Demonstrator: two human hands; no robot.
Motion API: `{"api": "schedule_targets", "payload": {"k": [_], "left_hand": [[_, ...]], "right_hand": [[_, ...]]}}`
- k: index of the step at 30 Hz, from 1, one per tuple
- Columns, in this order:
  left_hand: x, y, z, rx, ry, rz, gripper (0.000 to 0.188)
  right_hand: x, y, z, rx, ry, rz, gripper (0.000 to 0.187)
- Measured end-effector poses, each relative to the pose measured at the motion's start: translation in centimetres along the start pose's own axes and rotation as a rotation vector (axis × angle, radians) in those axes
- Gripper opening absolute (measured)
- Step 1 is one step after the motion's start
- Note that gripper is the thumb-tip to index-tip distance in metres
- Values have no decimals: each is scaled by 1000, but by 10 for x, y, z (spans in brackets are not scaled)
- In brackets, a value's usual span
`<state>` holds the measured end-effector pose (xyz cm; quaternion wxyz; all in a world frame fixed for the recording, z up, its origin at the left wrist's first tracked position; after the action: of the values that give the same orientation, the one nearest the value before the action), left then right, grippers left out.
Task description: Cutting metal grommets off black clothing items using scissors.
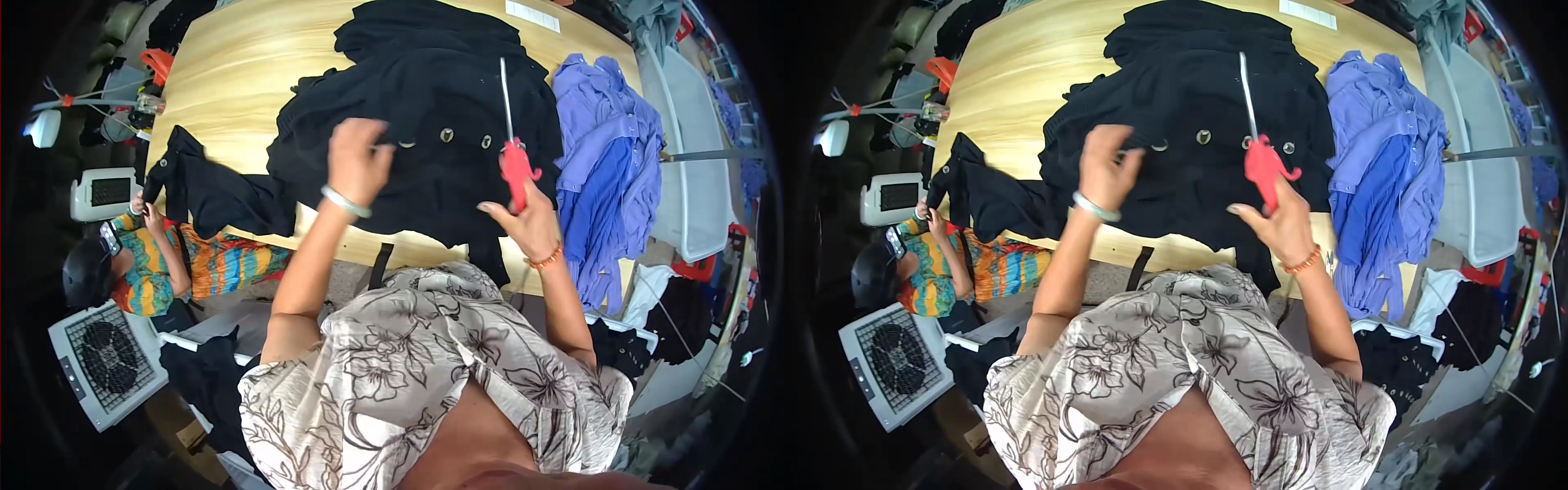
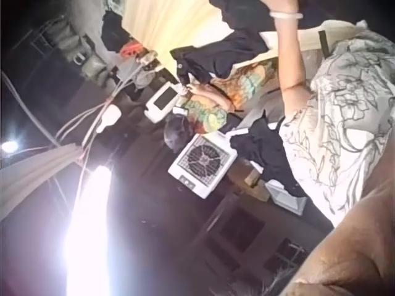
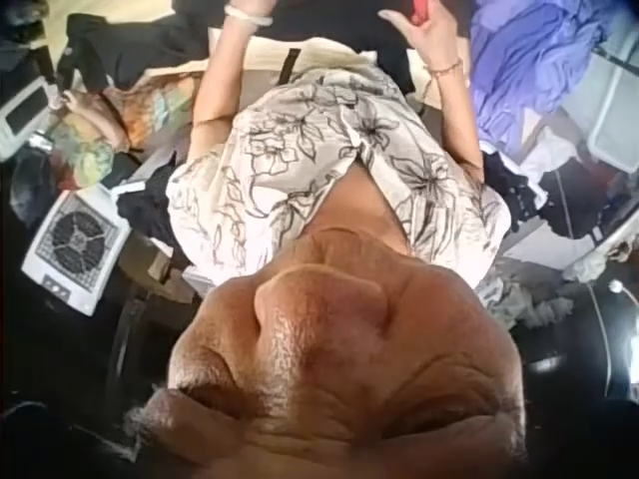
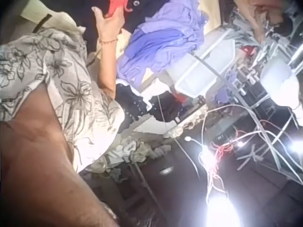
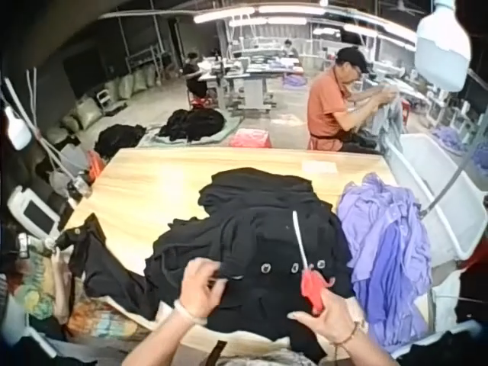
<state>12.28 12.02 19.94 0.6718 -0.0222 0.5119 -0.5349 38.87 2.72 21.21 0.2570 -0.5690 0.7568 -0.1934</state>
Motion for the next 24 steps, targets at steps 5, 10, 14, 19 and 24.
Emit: {"api": "schedule_targets", "payload": {"k": [5,10,14,19,24], "left_hand": [[27,11,77,389,166,-21,25],[12,-13,39,165,184,-226,69],[3,4,-45,-47,186,-323,36],[-59,16,12,-58,142,-365,24],[-65,0,169,856,5,-901,36]], "right_hand": [[-22,55,-27,-30,-380,132,57],[-15,33,-11,-266,-132,202,32],[-21,-58,-18,-337,-5,443,38],[-22,-169,-29,-605,-96,699,27],[-44,-260,-13,-475,-157,899,16]]}}
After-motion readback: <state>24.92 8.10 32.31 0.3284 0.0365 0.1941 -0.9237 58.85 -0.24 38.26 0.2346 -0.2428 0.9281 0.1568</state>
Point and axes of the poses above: each hand's wrist, its own x-axis away from the middle knuckle, its own y-axis out of the palm, z = x × y, the point moved 3 cm from there along -x, towards the middle knuckle, and after that the axes turned 14 degrees about z, right-handed, at the moved point
